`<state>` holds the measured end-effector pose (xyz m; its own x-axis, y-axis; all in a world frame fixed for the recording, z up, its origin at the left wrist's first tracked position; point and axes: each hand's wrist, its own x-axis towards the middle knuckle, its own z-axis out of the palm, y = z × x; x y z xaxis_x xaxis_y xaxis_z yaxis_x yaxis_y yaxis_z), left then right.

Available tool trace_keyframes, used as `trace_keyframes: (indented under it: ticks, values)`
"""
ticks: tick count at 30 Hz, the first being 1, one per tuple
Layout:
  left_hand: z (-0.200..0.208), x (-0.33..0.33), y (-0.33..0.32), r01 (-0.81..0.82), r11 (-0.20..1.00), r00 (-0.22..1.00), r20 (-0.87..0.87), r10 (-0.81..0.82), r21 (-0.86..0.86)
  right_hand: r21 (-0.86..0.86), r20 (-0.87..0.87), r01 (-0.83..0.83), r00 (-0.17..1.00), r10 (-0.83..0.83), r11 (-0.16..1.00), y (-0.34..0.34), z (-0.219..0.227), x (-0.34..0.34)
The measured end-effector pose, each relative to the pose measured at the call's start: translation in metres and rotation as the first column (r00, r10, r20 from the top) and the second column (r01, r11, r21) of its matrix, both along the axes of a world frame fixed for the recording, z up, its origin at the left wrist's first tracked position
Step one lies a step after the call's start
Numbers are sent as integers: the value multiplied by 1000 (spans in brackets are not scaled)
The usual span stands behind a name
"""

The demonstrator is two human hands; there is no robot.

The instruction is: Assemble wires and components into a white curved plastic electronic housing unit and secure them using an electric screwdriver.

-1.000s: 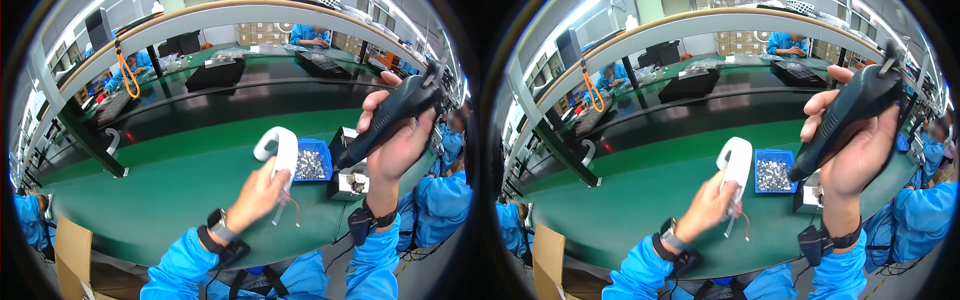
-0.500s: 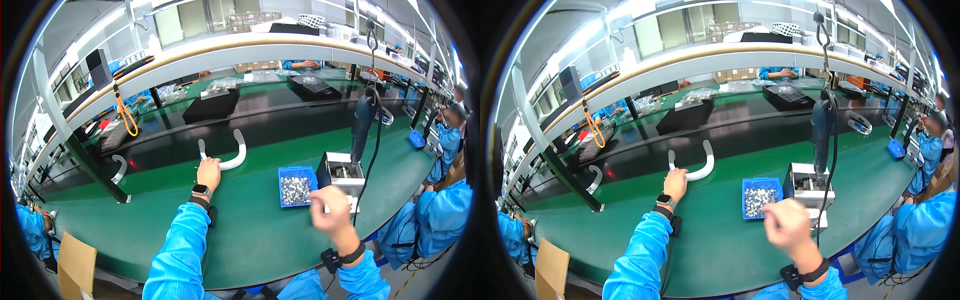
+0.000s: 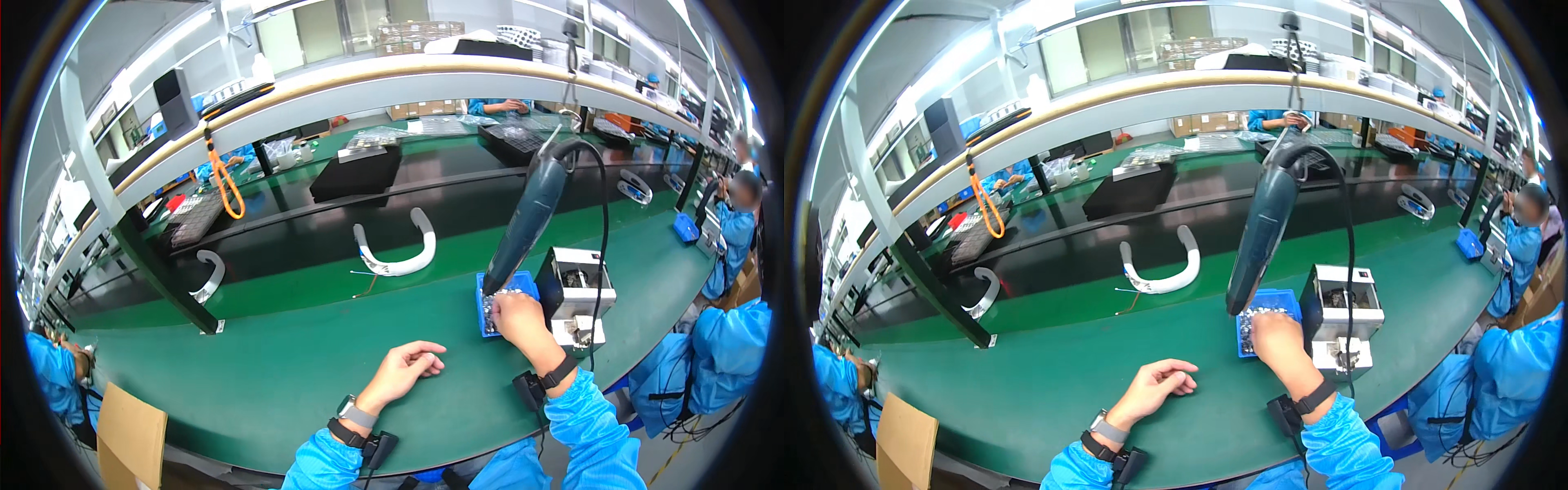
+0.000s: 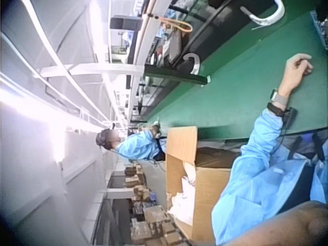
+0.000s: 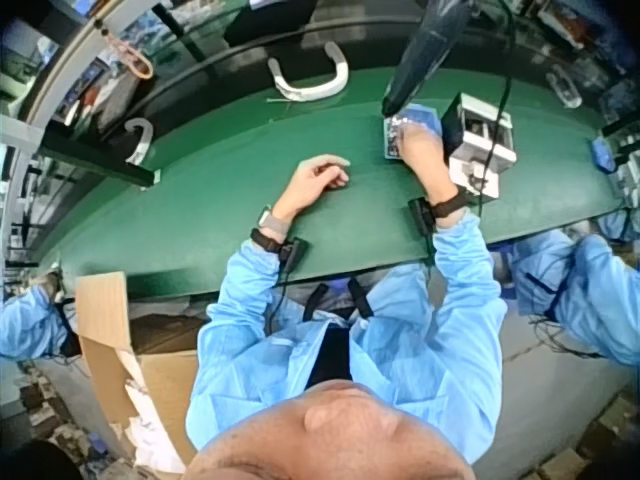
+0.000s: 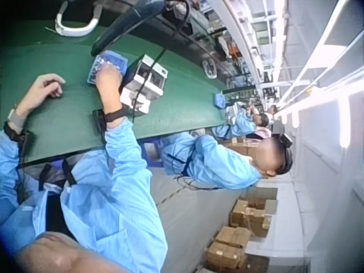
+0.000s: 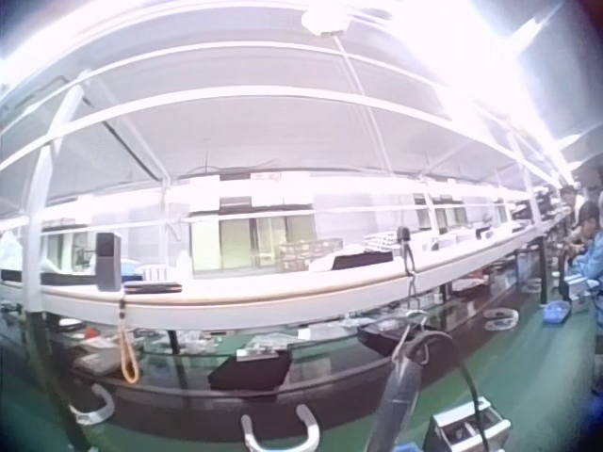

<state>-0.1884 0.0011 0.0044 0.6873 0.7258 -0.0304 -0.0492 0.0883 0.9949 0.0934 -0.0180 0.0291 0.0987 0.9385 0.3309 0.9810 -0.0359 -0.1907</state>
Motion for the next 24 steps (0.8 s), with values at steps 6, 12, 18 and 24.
trace_keyframes:
  ticks: [6,12,18,24]
  values:
    - [-16,-7,11,-150,987,987,64,147,53,141,-90,94,993,-82,985,-7,22,-12]
    - [-18,-11,16,-221,972,963,138,230,-75,241,-495,66,867,63,968,-36,11,-51]
    - [-21,-12,16,-369,929,914,168,369,-35,13,-927,-316,352,130,949,-9,10,-118]
    - [-22,-7,22,-502,864,858,132,496,17,126,-992,-285,-12,127,950,34,-43,-134]
